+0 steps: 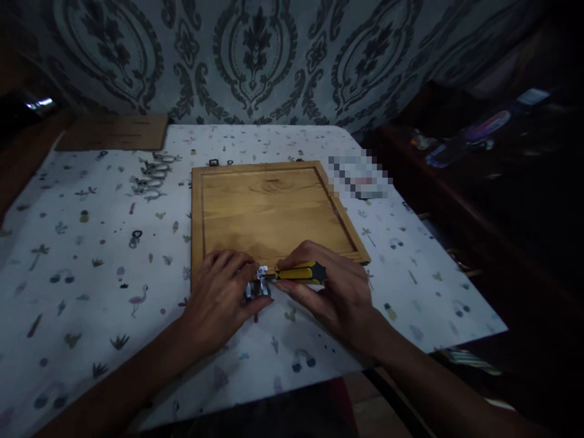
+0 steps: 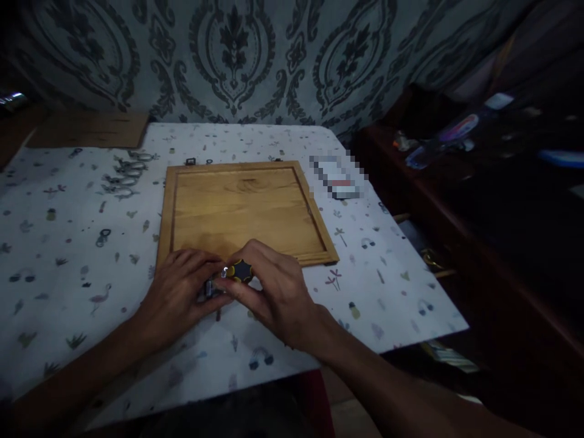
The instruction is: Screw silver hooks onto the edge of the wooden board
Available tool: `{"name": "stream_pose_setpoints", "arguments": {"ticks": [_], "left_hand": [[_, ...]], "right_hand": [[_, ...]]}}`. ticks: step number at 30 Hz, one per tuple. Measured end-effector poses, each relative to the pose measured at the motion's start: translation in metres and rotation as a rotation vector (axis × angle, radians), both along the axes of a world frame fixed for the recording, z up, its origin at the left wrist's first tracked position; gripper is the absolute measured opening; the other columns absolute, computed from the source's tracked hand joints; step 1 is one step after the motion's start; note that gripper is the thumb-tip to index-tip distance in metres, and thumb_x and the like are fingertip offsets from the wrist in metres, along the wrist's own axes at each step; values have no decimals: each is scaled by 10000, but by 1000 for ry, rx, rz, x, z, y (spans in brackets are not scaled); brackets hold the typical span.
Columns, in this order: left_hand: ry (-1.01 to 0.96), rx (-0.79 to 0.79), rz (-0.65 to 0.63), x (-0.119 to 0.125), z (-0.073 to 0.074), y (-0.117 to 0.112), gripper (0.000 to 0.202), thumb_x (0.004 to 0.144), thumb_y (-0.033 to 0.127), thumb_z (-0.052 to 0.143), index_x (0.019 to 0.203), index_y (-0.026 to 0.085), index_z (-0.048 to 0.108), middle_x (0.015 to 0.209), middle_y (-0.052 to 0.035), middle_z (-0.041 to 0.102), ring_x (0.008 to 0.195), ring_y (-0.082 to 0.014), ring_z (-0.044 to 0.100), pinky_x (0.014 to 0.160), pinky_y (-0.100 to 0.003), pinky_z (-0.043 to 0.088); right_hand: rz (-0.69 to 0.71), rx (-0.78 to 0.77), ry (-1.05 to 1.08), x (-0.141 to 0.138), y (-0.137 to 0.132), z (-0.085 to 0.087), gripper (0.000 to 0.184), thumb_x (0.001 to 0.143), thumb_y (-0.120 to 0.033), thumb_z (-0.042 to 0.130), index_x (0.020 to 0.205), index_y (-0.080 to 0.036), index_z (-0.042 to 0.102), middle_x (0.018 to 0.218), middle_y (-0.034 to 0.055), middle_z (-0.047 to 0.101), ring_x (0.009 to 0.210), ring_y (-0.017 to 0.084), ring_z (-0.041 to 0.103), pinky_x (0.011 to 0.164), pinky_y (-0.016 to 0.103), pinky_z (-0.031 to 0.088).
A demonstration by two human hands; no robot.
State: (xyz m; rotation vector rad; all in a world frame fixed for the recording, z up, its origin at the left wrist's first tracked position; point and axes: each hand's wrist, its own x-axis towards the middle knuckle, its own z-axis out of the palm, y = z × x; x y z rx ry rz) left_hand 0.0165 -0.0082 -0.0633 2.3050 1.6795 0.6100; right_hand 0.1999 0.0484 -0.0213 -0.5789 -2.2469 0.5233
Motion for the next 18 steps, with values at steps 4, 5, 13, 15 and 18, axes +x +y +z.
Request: {"name": "stream_pose_setpoints", "arguments": {"ticks": [4,5,13,15,18], "left_hand": [[-77,-4,-1,-7,7,1,499,809,511,679,1185,196,582,1067,-74,677,996,-285,608,867,-471,469],[-124,9,1,-9,11,2,515,817,512,669,1211,197,562,1077,-78,678,1002,-281,616,861,-458,482],[-358,114,-138,0,76,0,372,886,203,619,1253,212,555,1143,-54,627,1082,-168,590,889,-276,492],[-377,112,-158,5,84,0,364,879,196,631,1238,213,571,1131,-48,625,1071,-158,591,890,-262,489],[-400,146,-133,11,88,3,251,862,225,671,1110,211,636,986,-21,653,942,-137,616,801,-239,497]], "right_hand": [[9,-28,7,0,1,2,114,940,-257,578,899,-152,568,761,28,602,685,144,605,582,254,468],[15,-35,19,0,1,1,113,939,-251,580,896,-148,569,766,31,602,687,143,604,581,253,464],[-4,-90,134,-1,5,-2,181,931,-304,594,820,-170,543,697,-19,533,623,113,534,558,233,418],[-2,-101,148,-2,5,-2,200,942,-300,572,795,-172,530,687,-21,519,612,108,518,549,228,404],[25,-114,173,-4,5,-2,209,952,-300,544,786,-175,522,702,-10,534,623,112,521,549,232,400]]}}
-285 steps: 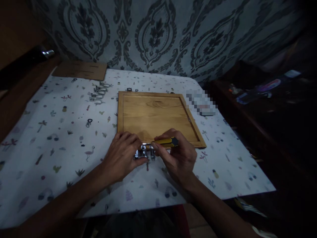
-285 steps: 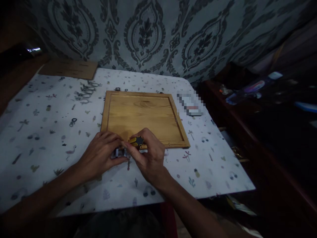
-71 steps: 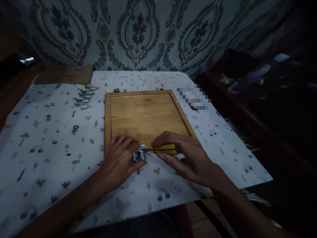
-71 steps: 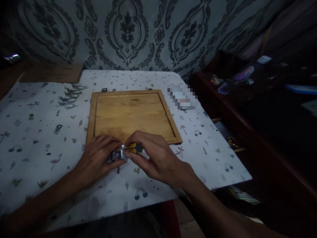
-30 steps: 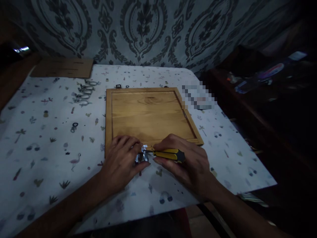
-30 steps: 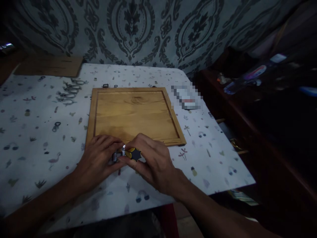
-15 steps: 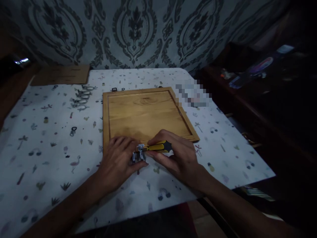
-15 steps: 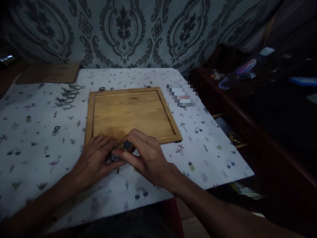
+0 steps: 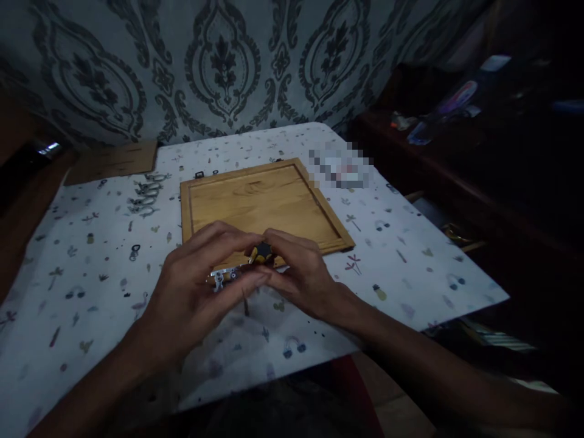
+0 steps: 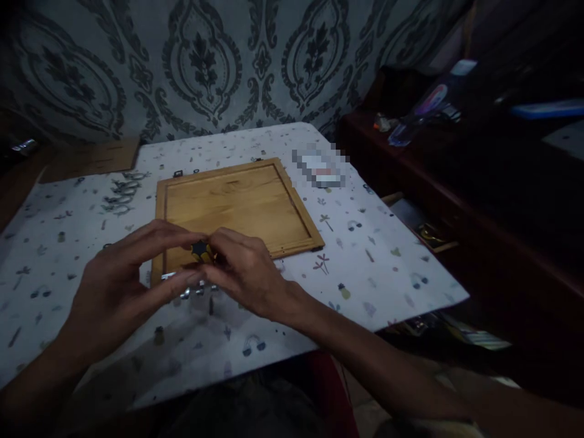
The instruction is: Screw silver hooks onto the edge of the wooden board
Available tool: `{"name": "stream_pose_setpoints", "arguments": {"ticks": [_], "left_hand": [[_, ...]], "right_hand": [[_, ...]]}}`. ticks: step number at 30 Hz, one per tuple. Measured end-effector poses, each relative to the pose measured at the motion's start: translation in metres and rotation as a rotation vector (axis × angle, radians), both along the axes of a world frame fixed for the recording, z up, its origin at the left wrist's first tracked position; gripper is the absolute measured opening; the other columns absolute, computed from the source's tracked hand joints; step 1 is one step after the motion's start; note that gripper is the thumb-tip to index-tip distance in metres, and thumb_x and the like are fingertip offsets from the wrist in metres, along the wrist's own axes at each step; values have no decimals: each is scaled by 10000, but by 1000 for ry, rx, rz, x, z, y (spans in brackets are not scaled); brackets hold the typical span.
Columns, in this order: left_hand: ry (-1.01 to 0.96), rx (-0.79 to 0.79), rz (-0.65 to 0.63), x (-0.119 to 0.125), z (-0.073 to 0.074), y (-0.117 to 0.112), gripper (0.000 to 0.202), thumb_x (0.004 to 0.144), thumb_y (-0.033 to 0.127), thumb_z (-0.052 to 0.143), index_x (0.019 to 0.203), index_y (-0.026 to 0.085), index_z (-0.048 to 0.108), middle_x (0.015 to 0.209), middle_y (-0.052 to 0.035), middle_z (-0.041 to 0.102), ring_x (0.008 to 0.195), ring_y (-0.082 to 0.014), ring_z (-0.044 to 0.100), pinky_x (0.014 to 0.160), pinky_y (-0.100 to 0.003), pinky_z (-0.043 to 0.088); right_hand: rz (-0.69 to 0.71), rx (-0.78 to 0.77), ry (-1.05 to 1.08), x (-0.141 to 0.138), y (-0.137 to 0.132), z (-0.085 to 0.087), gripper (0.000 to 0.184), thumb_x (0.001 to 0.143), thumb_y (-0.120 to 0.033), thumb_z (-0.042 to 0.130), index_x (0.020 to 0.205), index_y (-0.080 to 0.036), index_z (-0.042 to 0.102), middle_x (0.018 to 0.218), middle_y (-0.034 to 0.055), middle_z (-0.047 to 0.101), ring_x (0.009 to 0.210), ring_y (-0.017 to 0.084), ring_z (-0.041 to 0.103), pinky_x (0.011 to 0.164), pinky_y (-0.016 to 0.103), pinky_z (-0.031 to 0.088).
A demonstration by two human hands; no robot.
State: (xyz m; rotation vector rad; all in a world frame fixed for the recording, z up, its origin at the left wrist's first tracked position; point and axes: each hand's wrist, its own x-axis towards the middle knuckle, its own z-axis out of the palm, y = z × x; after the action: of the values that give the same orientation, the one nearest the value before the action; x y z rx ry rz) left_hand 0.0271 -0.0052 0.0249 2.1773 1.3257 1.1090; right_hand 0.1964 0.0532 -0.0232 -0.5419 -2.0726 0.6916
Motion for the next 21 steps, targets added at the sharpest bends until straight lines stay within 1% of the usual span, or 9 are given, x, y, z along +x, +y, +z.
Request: {"name": "stream_pose_setpoints", "arguments": {"ticks": [2,4,6,7,9,11,14,17,21], "left_hand": [[-22,7,23,2,0,3,143,861,223,674,1002,209,658,895,-3,657,849,-121,619,741,-230,492],[-26,14,33,2,0,4,99,863,219,668,962,214,659,868,5,660,826,-119,619,728,-231,489],[-6,23,53,2,-1,5,107,867,215,661,973,220,654,875,9,664,825,-118,621,728,-231,490],[4,27,73,1,-1,4,113,865,218,662,978,222,652,877,12,665,816,-115,621,724,-228,491],[11,22,128,0,-2,4,112,859,228,669,969,227,648,885,21,667,797,-107,617,714,-219,495],[3,5,172,-1,-4,4,117,848,240,681,959,233,644,897,29,673,802,-106,618,720,-214,502],[-12,-26,192,-1,-9,3,132,840,244,684,963,238,634,898,31,682,817,-113,629,735,-221,522],[-38,-32,227,-1,-11,2,149,830,265,692,966,242,635,882,25,688,816,-133,645,729,-251,543],[-177,55,374,-2,-4,-1,210,778,242,746,970,246,660,897,26,690,838,-143,656,763,-265,551]], "right_hand": [[22,-4,19,0,-1,-1,196,951,-297,543,798,-177,529,713,-7,537,628,111,522,552,231,405],[38,-46,38,1,-4,-4,138,933,-303,579,892,-172,563,779,5,565,658,111,543,571,228,435],[16,-131,60,4,-7,-11,206,894,-325,641,1015,-175,570,874,23,589,681,109,569,586,226,470],[-19,-176,71,5,-10,-16,247,870,-336,672,1030,-178,569,889,22,591,669,104,573,581,223,478],[-98,-248,49,8,-15,-27,197,857,-326,690,904,-173,576,809,1,580,630,98,569,564,217,467],[-104,-264,-64,9,-19,-38,196,865,-331,678,805,-175,576,728,-11,583,620,110,563,566,229,444],[-77,-275,-170,8,-22,-50,200,890,-357,637,823,-170,608,728,6,631,641,131,587,593,247,449],[-70,-269,-207,5,-22,-56,210,895,-368,623,836,-166,630,749,21,664,661,139,606,614,253,455],[-69,-254,-216,5,-23,-62,178,909,-324,596,850,-162,642,782,30,690,676,137,624,619,247,458]]}}
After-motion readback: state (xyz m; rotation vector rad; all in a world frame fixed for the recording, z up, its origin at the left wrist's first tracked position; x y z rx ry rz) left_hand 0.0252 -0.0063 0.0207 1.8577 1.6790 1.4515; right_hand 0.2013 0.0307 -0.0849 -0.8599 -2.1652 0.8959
